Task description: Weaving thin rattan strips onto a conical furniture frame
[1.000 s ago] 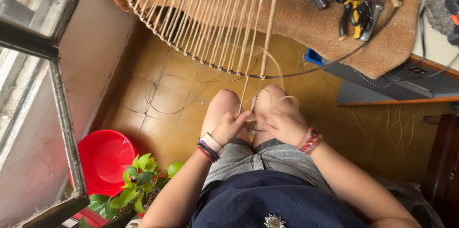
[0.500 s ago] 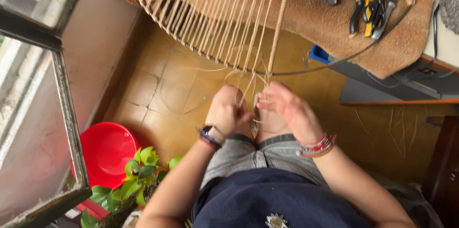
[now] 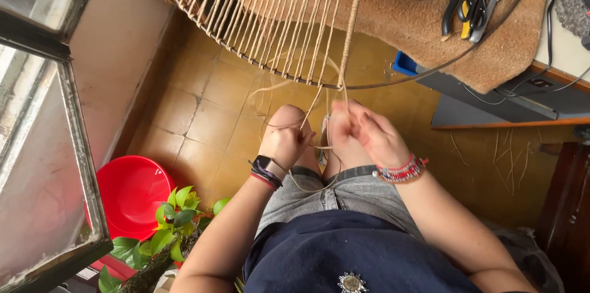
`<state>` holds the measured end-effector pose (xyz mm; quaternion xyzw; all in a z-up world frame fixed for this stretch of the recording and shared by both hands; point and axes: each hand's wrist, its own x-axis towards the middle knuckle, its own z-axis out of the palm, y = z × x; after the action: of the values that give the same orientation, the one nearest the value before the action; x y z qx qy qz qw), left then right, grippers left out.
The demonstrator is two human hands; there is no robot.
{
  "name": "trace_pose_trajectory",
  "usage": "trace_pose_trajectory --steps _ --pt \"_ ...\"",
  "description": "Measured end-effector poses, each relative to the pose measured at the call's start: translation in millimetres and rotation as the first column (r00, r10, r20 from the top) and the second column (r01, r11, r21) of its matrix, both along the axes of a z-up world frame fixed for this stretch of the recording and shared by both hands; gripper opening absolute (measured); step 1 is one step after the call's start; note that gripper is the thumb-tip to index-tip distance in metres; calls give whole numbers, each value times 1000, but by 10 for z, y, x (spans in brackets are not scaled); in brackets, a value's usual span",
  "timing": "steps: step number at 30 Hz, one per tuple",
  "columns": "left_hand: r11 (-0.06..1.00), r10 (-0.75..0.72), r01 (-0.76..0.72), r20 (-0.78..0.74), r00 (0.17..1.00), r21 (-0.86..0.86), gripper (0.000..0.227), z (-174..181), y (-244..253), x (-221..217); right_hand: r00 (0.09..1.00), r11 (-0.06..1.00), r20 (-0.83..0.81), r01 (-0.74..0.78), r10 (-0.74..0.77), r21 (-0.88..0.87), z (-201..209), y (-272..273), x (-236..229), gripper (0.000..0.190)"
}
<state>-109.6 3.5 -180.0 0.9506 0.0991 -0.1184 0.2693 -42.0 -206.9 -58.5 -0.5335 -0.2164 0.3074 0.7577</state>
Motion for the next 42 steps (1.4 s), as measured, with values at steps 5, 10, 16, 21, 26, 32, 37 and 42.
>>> trace_pose_trajectory --steps 5,10,16,21,26,32,37,42 --pt "533 125 -232 -196 973 -814 48 402 -238 -52 667 185 55 -127 743 -974 -402 -166 -160 35" --pt "848 188 -146 32 982 -509 47 270 -181 89 981 679 -181 -176 64 -713 181 308 -180 24" --pt "959 -18 -39 -200 980 -279 36 -281 -47 3 942 770 258 -1 215 -638 -119 -116 -105 24" --pt "178 122 -354 -337 934 -918 44 79 -148 -206 778 48 -10 -51 628 -998 -381 -149 -60 38" --pt "999 -41 39 -127 991 -14 41 363 -18 -43 979 940 135 184 -150 -286 -246 -194 19 38" --pt "133 100 -297 -285 953 -946 58 -156 -202 -266 717 281 179 -25 674 -959 -796 -258 -67 40" --pt "972 86 -99 -69 994 -214 41 495 -37 -105 993 996 97 69 -62 -63 198 123 20 34" --pt "751 88 -129 -95 992 -648 45 296 -280 -106 779 420 185 -110 600 -901 -164 -83 -68 34"
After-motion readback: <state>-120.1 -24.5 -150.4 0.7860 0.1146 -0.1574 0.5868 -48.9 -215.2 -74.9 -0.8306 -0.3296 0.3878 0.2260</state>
